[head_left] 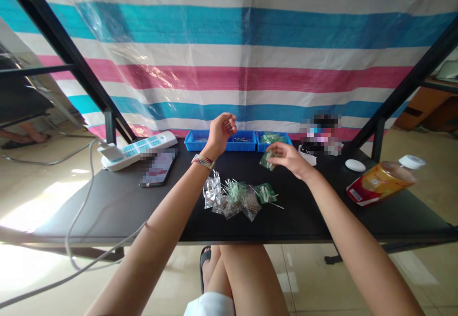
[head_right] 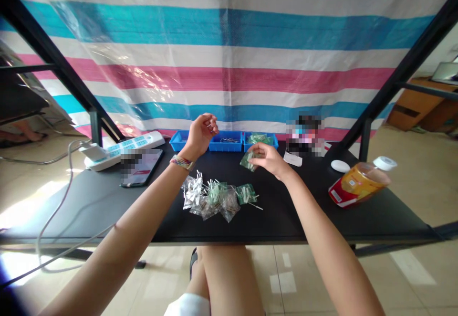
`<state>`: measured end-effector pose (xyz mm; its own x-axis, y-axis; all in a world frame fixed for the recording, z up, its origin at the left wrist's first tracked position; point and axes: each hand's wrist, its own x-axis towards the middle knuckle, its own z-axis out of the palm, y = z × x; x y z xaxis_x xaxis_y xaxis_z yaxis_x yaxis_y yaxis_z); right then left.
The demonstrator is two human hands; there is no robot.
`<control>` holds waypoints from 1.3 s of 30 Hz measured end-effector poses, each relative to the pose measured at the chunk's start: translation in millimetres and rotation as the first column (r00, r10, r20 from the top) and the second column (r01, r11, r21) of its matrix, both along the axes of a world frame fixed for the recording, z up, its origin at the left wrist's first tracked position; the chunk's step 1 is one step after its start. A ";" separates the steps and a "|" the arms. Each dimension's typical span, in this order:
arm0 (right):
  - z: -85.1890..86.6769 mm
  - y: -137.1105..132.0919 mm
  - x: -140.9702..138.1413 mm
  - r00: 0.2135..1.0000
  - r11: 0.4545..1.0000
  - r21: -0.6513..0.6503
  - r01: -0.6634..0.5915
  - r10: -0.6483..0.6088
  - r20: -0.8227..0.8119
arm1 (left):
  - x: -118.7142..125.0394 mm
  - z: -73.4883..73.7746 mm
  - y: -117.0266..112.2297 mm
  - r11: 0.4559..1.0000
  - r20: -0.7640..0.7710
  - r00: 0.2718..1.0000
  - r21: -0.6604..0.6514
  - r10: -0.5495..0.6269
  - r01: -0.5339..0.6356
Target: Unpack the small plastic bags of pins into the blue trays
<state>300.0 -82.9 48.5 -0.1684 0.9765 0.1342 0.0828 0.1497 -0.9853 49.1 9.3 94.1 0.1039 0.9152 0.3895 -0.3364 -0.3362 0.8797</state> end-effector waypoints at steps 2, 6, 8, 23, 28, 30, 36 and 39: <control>2.3 18.2 -20.5 0.979 0.997 -0.030 0.070 -0.074 -0.188 | 9.3 5.7 2.3 0.997 -0.066 0.996 0.062 -0.051 0.055; -0.9 47.5 -52.9 0.913 0.988 -0.130 0.080 -0.125 -0.389 | 17.5 5.0 0.9 0.894 -0.525 0.837 0.435 0.154 0.109; -4.7 54.1 -61.0 0.884 0.983 -0.175 0.047 -0.123 -0.451 | 13.2 -2.5 -3.6 0.786 -0.645 0.710 0.580 0.283 0.214; -16.9 25.8 -85.1 0.948 0.989 -0.051 -0.138 0.117 -0.296 | -48.1 -57.1 -46.9 0.929 -0.599 0.769 0.369 0.220 0.021; -22.8 25.0 -88.8 0.973 1.000 0.012 0.015 -0.012 -0.232 | -44.8 -66.0 -45.5 0.983 -0.506 0.862 0.132 -0.042 0.126; -25.0 25.7 -89.2 0.964 1.000 -0.016 0.024 -0.027 -0.265 | -45.0 -66.9 -44.8 0.983 -0.463 0.885 0.135 -0.050 0.127; -25.7 25.5 -85.4 0.931 0.996 -0.082 0.029 -0.057 -0.361 | -60.3 -62.3 -38.3 0.843 -0.597 0.756 0.525 0.268 0.116; -23.9 23.9 -85.3 0.927 0.994 -0.100 -0.044 0.003 -0.376 | -65.0 -61.6 -36.2 0.757 -0.654 0.652 0.627 0.384 0.184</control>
<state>214.6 -59.0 24.7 -0.1493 0.9848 0.0892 -0.2976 0.0413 -0.9538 -15.9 -26.9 32.5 0.5229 0.5263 0.6705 0.3661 -0.8490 0.3809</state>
